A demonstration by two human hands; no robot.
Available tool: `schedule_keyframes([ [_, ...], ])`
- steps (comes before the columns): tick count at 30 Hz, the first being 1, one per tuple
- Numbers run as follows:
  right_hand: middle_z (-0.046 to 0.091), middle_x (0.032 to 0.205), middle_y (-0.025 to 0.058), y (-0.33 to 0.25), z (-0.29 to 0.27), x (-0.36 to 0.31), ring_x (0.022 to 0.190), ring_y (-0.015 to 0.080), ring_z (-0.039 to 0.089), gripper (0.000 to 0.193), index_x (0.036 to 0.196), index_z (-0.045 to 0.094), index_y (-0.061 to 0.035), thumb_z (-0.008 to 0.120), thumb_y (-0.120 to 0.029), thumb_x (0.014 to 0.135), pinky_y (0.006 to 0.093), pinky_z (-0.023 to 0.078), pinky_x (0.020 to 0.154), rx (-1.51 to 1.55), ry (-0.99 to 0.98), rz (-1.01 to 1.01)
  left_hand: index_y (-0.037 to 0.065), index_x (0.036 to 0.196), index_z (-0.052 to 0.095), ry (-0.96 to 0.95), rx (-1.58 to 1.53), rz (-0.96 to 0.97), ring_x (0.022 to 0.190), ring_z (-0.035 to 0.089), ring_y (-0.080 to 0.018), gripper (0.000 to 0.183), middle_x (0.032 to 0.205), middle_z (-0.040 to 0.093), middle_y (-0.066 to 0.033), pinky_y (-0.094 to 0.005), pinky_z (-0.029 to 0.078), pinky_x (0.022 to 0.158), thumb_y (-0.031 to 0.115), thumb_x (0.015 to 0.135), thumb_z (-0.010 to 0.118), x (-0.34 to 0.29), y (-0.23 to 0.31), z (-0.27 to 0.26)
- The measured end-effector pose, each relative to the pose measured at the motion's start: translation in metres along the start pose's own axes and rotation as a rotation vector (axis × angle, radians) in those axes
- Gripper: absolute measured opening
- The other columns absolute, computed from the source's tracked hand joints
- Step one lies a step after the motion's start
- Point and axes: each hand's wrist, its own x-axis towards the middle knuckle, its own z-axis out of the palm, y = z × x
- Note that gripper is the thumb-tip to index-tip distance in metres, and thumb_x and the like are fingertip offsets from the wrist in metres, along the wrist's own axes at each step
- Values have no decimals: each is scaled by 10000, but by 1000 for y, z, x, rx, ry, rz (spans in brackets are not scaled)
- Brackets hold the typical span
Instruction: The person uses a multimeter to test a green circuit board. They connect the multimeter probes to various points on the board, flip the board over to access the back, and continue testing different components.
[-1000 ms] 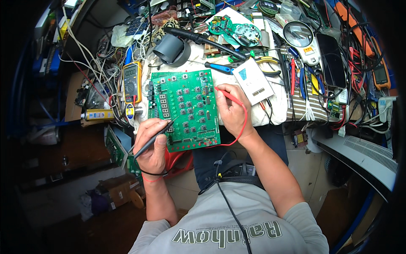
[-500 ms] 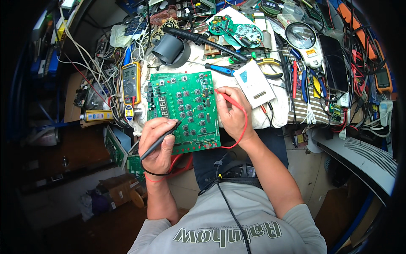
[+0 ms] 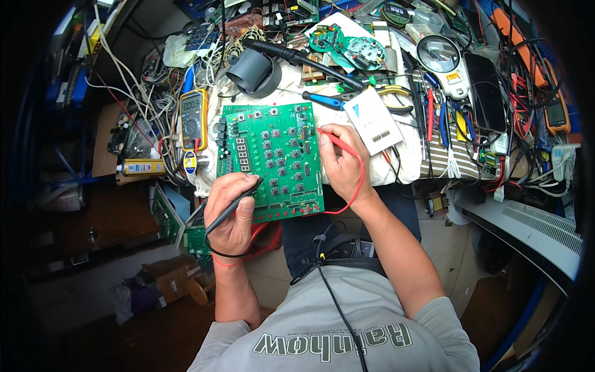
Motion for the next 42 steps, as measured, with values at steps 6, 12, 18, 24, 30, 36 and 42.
schedule_keyframes([
  [6, 707, 1058, 178, -3, -1, 1, 953, 381, 712, 177, 1159, 689, -17, 715, -44, 985, 441, 584, 820, 21, 3, -18, -43, 1196, 730, -33, 20, 8, 1056, 697, -311, 256, 1157, 726, -193, -390, 551, 945, 179, 1074, 695, -1, 3, 1],
  [12, 694, 1147, 124, -51, -28, -12, 976, 326, 724, 334, 1211, 751, -66, 824, -116, 890, 411, 616, 800, -100, -123, -368, -19, 1195, 708, -39, 100, 60, 1153, 705, -366, 201, 1243, 728, -218, -437, 557, 988, 133, 1065, 686, -5, 12, 9],
  [18, 650, 1458, 56, -102, -24, -33, 1371, 259, 599, 446, 1394, 710, -184, 756, -293, 964, 504, 418, 1233, -198, -389, -624, -17, 1168, 703, -275, 215, 147, 1123, 713, -433, 324, 1268, 724, -220, -470, 569, 928, 132, 891, 779, -14, 16, 12],
  [24, 696, 1371, 63, -110, -23, -30, 1335, 249, 642, 270, 1234, 734, -121, 644, -220, 999, 516, 430, 1222, -109, -355, -695, -37, 1211, 680, -296, 94, 181, 1096, 717, -420, 392, 1260, 712, -220, -436, 590, 921, 74, 852, 791, -20, 20, 9],
  [30, 713, 1192, 72, -134, -32, -16, 1245, 256, 689, 189, 1093, 717, -82, 652, -197, 958, 571, 445, 1213, -339, -322, -726, -71, 1443, 555, -231, -919, -516, 1257, 686, -254, 554, 1355, 692, -151, -404, 537, 1073, 397, 1147, 557, -52, 37, -2],
  [36, 578, 890, 38, -154, -27, -4, 915, 223, 626, 297, 1126, 711, -39, 673, -234, 905, 486, 496, 1076, -486, -704, -837, -43, 1466, 475, -508, -1142, -741, 998, 757, -243, 702, 1146, 748, -157, -380, 593, 910, 262, 961, 854, -72, 37, -35],
  [42, 652, 1027, 69, -167, -17, -13, 957, 236, 643, 407, 1306, 708, -23, 645, -184, 937, 395, 507, 953, -637, -1137, -837, 10, 1321, 600, -504, -393, -575, 779, 707, -273, 349, 924, 710, -144, -418, 531, 682, 193, 1053, 729, -85, 35, -54],
])
